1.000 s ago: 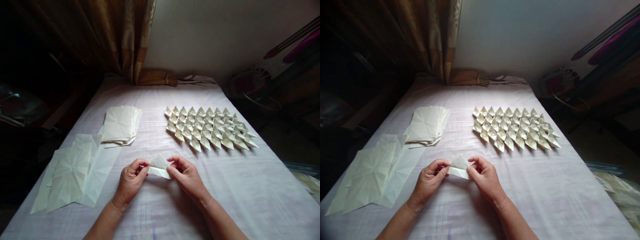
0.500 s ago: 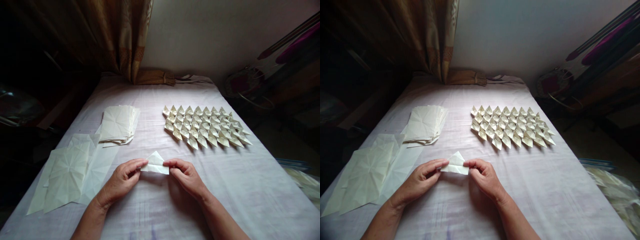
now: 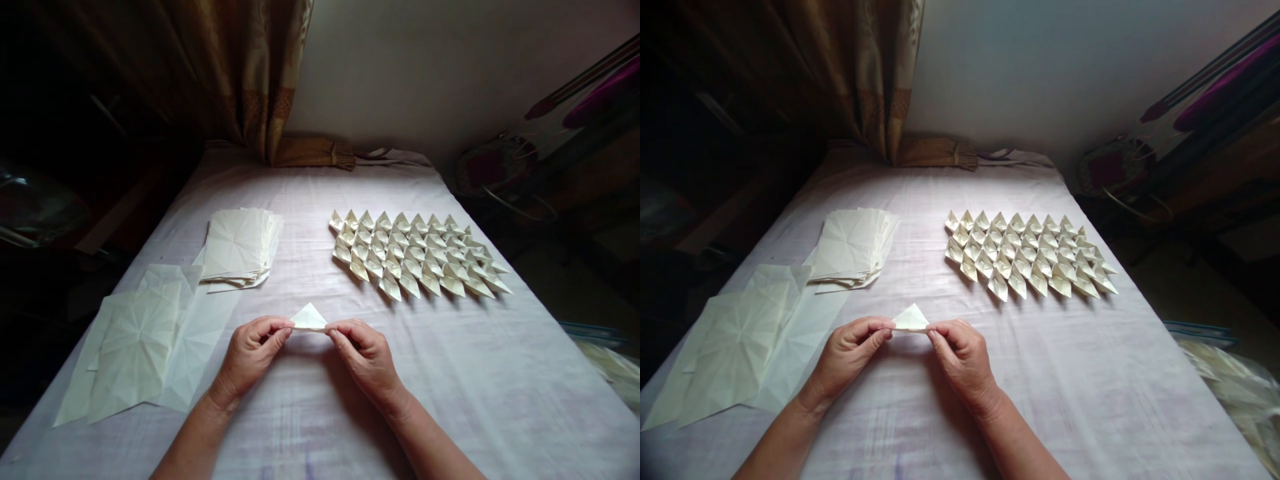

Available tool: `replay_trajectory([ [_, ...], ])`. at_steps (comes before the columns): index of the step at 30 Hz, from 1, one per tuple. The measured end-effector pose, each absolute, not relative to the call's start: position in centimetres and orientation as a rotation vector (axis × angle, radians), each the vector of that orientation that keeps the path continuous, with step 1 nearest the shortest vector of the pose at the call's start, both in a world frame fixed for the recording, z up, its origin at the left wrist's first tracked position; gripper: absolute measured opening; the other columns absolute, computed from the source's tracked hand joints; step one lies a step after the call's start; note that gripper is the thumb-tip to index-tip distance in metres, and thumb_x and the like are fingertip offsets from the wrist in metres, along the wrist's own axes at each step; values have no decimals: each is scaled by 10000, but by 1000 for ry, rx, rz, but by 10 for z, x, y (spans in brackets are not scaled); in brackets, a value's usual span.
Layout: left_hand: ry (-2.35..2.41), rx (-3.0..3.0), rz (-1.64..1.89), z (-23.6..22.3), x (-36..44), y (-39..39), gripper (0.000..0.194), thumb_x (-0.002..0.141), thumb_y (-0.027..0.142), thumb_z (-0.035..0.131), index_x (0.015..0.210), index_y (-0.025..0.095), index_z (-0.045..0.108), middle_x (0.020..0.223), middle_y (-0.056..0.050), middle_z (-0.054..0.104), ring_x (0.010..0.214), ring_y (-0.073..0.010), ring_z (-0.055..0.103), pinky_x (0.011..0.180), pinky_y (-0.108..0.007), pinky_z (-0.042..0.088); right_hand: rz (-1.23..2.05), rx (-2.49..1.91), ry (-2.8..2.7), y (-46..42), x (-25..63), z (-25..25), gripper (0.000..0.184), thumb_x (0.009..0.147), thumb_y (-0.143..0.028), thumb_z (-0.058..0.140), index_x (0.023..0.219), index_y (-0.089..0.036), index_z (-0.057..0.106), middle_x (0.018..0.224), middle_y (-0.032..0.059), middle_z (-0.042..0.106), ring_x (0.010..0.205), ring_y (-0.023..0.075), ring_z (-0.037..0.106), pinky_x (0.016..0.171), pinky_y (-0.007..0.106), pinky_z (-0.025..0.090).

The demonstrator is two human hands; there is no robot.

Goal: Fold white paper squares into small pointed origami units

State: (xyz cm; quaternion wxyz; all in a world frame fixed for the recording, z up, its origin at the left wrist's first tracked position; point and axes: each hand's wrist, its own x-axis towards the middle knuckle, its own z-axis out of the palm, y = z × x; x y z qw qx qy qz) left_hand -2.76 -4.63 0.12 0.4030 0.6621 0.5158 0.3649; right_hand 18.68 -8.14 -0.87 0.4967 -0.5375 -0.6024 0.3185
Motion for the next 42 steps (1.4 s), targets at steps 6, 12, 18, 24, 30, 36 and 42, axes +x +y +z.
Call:
replay_trajectory([
  [6, 1442, 1483, 872, 4, -19, -50, 277, 805, 421, 623, 747, 163, 704, 610, 1, 643, 534, -118, 556, 512, -192, 443, 741, -1444, -1377, -86, 176, -7, 168, 858, -267, 613, 753, -196, 722, 668, 24, 705, 580, 151, 637, 555, 240, 484],
  [12, 1485, 1379, 915, 7, -14, -56, 264, 776, 420, 654, 688, 171, 635, 584, 26, 581, 509, -97, 492, 497, -188, 398, 811, -1475, -1235, -91, 170, -8, 113, 848, -291, 633, 862, -208, 708, 783, 45, 736, 680, 178, 680, 644, 272, 531],
  [18, 1476, 1204, 979, 7, -8, -56, 277, 735, 420, 681, 709, 192, 525, 577, 58, 545, 493, -89, 515, 501, -184, 421, 923, -1370, -1086, -90, 167, -7, 148, 846, -268, 635, 987, -233, 605, 699, -17, 680, 665, 155, 677, 634, 247, 537],
  [24, 1437, 1123, 1029, 5, -6, -53, 282, 757, 434, 663, 814, 198, 519, 618, 62, 573, 491, -90, 557, 508, -192, 456, 867, -1424, -1091, -88, 166, -7, 113, 823, -300, 663, 834, -222, 743, 795, 38, 747, 733, 186, 696, 698, 289, 565],
  [30, 1432, 1125, 1049, 7, -8, -53, 298, 757, 461, 670, 810, 179, 590, 577, 44, 586, 515, -112, 582, 544, -216, 491, 936, -1485, -973, -86, 164, -4, 161, 736, -339, 730, 836, -226, 785, 840, 58, 775, 755, 225, 723, 712, 340, 601],
  [36, 1453, 1138, 1146, 5, -8, -57, 293, 764, 453, 690, 811, 176, 609, 648, 21, 631, 531, -113, 589, 549, -224, 507, 1000, -1480, -890, -86, 160, 0, 202, 693, -358, 772, 843, -223, 785, 865, 67, 778, 777, 241, 729, 736, 367, 609],
  [42, 1480, 1127, 1177, 3, -6, -62, 350, 712, 454, 749, 874, 161, 648, 712, -9, 666, 599, -124, 597, 570, -219, 499, 1124, -1428, -768, -83, 156, 2, 260, 662, -400, 802, 851, -222, 783, 880, 65, 776, 809, 243, 722, 778, 381, 594],
])
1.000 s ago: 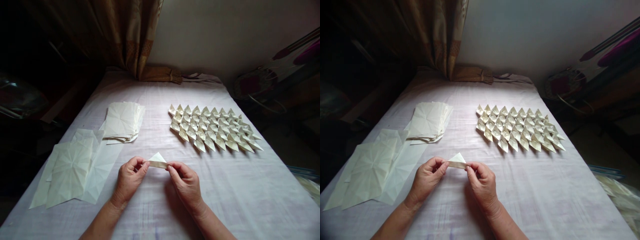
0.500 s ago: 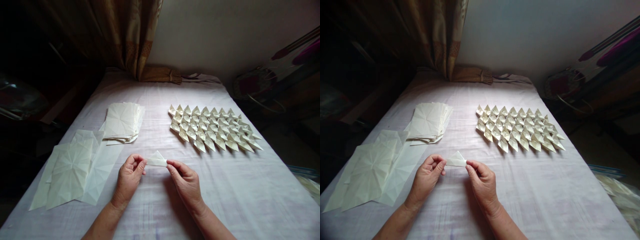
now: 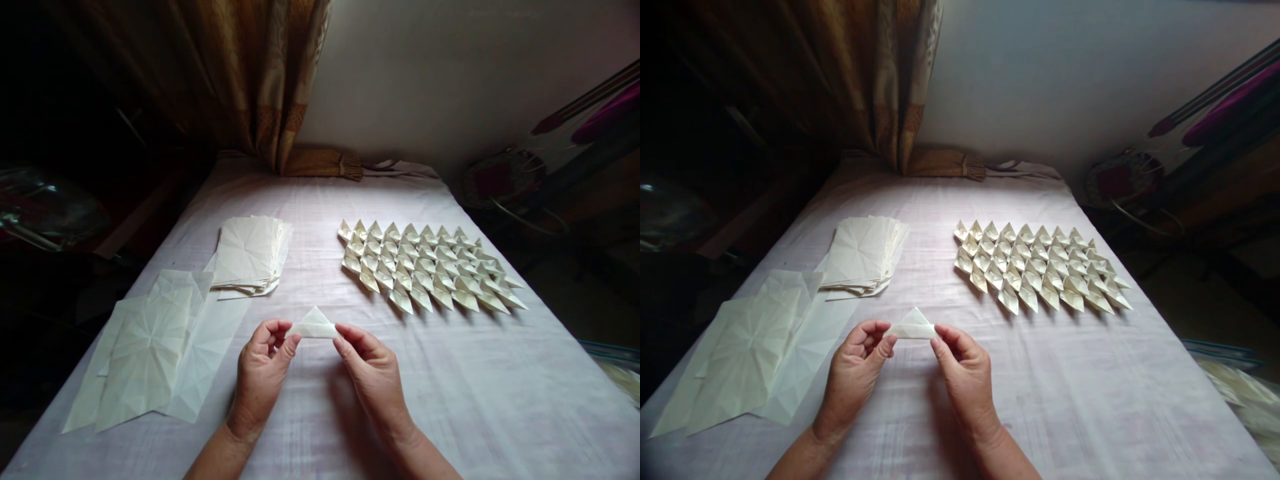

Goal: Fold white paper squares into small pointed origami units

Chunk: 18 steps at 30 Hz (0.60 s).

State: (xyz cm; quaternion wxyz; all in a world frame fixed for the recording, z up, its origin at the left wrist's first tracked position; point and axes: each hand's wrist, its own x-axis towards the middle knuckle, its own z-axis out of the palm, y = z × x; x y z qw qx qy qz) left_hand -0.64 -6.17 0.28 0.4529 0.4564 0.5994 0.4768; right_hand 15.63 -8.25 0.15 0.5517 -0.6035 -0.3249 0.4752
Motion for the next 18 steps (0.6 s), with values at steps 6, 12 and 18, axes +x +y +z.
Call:
replay_trajectory([
  [6, 1451, 1032, 1214, 8, -3, -59, 341, 691, 465, 757, 824, 163, 672, 678, -6, 671, 570, -118, 590, 549, -216, 506, 1207, -1389, -599, -77, 147, 5, 330, 626, -466, 826, 837, -216, 783, 873, 67, 774, 837, 240, 704, 804, 373, 564],
  [12, 1448, 929, 1156, 7, -6, -54, 412, 654, 525, 769, 829, 158, 703, 579, 23, 611, 500, -106, 543, 448, -198, 429, 1256, -1349, -585, -73, 142, 8, 334, 636, -479, 823, 827, -208, 784, 850, 63, 768, 825, 226, 684, 775, 346, 549],
  [18, 1414, 862, 1130, 2, -8, -54, 471, 642, 572, 772, 858, 155, 730, 523, 41, 561, 437, -78, 459, 381, -181, 311, 1266, -1353, -545, -71, 142, 1, 354, 629, -490, 818, 825, -198, 774, 794, 50, 741, 682, 170, 621, 640, 287, 509],
])
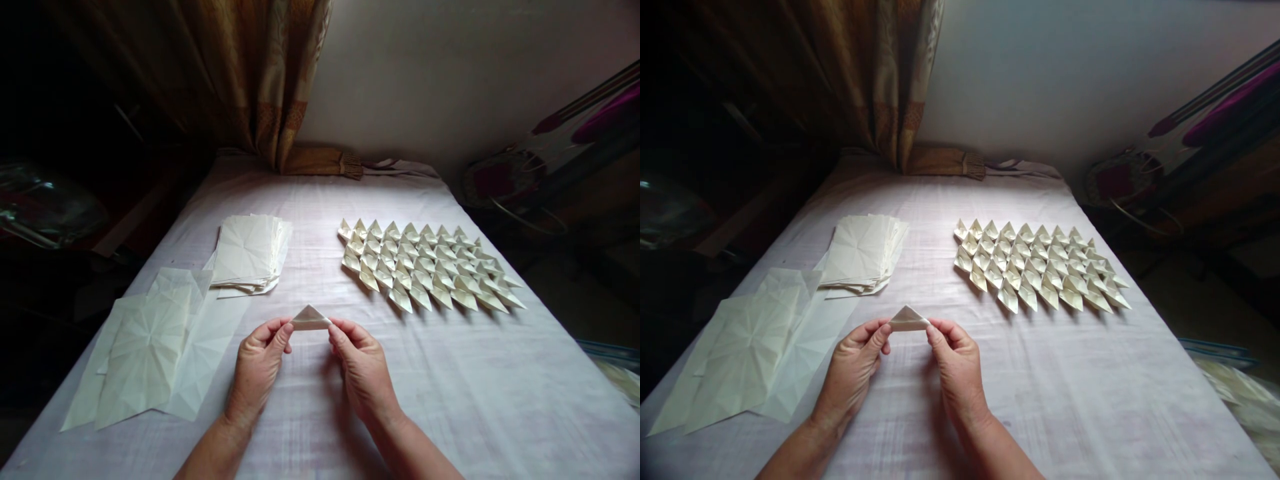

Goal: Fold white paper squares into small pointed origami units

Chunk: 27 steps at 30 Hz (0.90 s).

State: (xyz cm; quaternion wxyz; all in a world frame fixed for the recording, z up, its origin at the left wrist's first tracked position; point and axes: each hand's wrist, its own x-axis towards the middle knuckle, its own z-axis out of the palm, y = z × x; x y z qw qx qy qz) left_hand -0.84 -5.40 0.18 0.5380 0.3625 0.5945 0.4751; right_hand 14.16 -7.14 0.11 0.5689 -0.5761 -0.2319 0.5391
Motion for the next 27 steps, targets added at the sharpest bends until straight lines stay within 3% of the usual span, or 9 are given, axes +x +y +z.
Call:
replay_trajectory([
  [5, 1421, 921, 1119, -1, -8, -55, 446, 695, 582, 726, 847, 165, 691, 575, 37, 577, 396, -55, 405, 348, -176, 266, 1273, -1366, -662, -71, 143, 4, 344, 679, -505, 775, 775, -179, 720, 626, -1, 623, 559, 116, 506, 543, 235, 432],
  [9, 1408, 938, 1094, 2, -7, -55, 431, 715, 570, 700, 853, 166, 639, 566, 43, 577, 376, -50, 374, 340, -168, 264, 1267, -1362, -833, -70, 147, 9, 325, 724, -505, 729, 744, -187, 664, 631, -4, 605, 588, 130, 528, 561, 241, 437],
  [15, 1374, 1011, 1092, 4, -8, -53, 324, 757, 439, 680, 951, 186, 621, 641, 39, 595, 507, -90, 543, 444, -170, 407, 1222, -1337, -963, -66, 158, 7, 243, 724, -385, 720, 867, -204, 641, 633, -25, 596, 591, 128, 535, 563, 233, 435],
  [20, 1421, 1206, 1024, 1, -12, -51, 274, 784, 415, 648, 895, 169, 693, 720, -4, 679, 544, -103, 574, 553, -211, 494, 1241, -1365, -976, -63, 160, 4, 198, 718, -381, 706, 775, -192, 700, 718, 16, 682, 654, 147, 599, 628, 253, 476],
  [27, 1425, 1212, 967, 5, -17, -49, 347, 773, 421, 644, 960, 155, 764, 722, -35, 733, 584, -140, 627, 609, -243, 540, 1252, -1419, -951, -66, 163, -2, 249, 709, -402, 724, 845, -199, 771, 768, 45, 747, 679, 184, 660, 655, 298, 529],
])
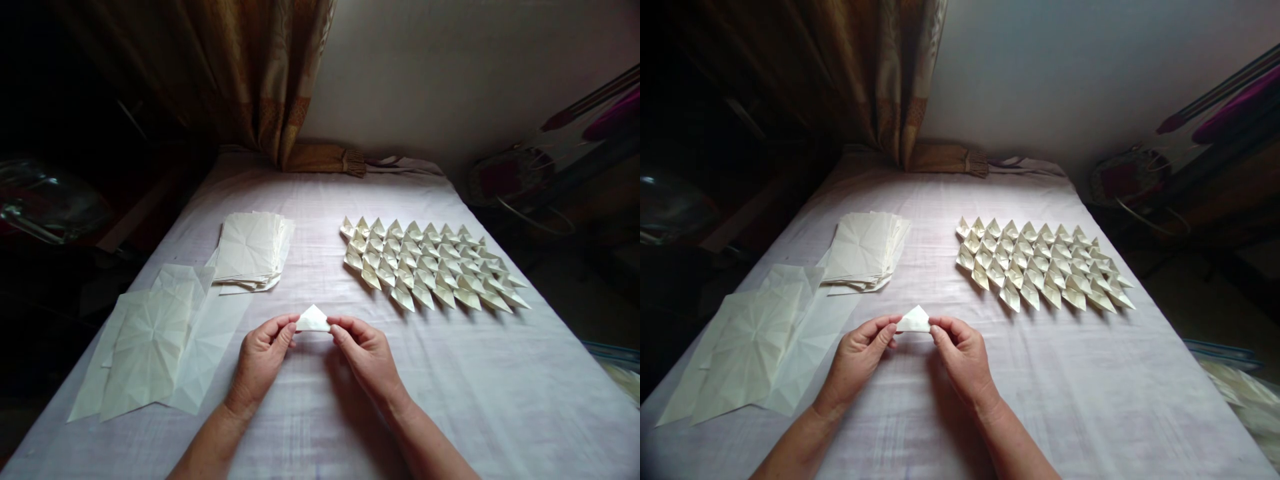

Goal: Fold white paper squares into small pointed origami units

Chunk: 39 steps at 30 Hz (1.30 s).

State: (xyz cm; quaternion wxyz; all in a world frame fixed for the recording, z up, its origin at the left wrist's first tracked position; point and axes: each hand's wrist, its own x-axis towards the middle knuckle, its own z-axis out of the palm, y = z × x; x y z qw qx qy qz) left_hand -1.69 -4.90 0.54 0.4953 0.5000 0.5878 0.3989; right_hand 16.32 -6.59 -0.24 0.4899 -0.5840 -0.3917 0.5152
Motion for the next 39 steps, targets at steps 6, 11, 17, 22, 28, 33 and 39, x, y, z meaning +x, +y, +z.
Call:
replay_trajectory([
  [6, 1337, 1205, 885, 9, -20, -49, 363, 758, 412, 687, 1000, 156, 776, 819, -68, 759, 674, -170, 652, 632, -246, 533, 1195, -1441, -1054, -69, 172, -5, 249, 706, -372, 727, 888, -209, 776, 880, 72, 768, 779, 226, 709, 735, 343, 566],
  [11, 1396, 1217, 866, 9, -20, -51, 376, 765, 422, 683, 988, 136, 781, 591, -20, 666, 552, -128, 570, 545, -213, 464, 1147, -1433, -1114, -70, 172, -5, 227, 753, -380, 701, 887, -213, 775, 899, 76, 772, 820, 241, 723, 773, 364, 582],
  [17, 1418, 1214, 860, 8, -17, -52, 374, 764, 398, 667, 1029, 154, 769, 700, -29, 725, 566, -123, 586, 581, -224, 488, 1066, -1467, -1158, -70, 169, -7, 217, 764, -370, 676, 870, -208, 773, 885, 75, 772, 790, 231, 725, 738, 344, 587],
  [22, 1439, 1222, 853, 4, -16, -52, 390, 741, 396, 672, 1038, 159, 763, 829, -58, 768, 656, -165, 652, 637, -255, 530, 1015, -1514, -1217, -70, 168, -10, 239, 783, -366, 649, 908, -196, 760, 878, 72, 763, 757, 210, 705, 689, 311, 567],
  [28, 1462, 1256, 852, -3, -16, -52, 387, 740, 366, 637, 1048, 158, 747, 945, -76, 768, 684, -167, 665, 654, -255, 534, 948, -1537, -1271, -68, 162, -8, 229, 810, -363, 623, 899, -178, 725, 776, 50, 740, 610, 165, 646, 572, 261, 520],
  [33, 1509, 1310, 852, -8, -15, -51, 421, 729, 354, 620, 1092, 171, 731, 970, -66, 765, 705, -169, 670, 689, -261, 538, 664, -1494, -1445, -67, 158, -6, 147, 869, -271, 579, 894, -187, 697, 771, 35, 717, 611, 140, 637, 568, 231, 504],
  [39, 1545, 1421, 768, 0, -14, -52, 353, 765, 330, 588, 1055, 183, 728, 901, -39, 771, 658, -159, 667, 663, -243, 521, 307, -1330, -1668, -67, 156, -3, 132, 898, -180, 569, 946, -201, 691, 812, 46, 720, 692, 147, 664, 652, 245, 525],
])
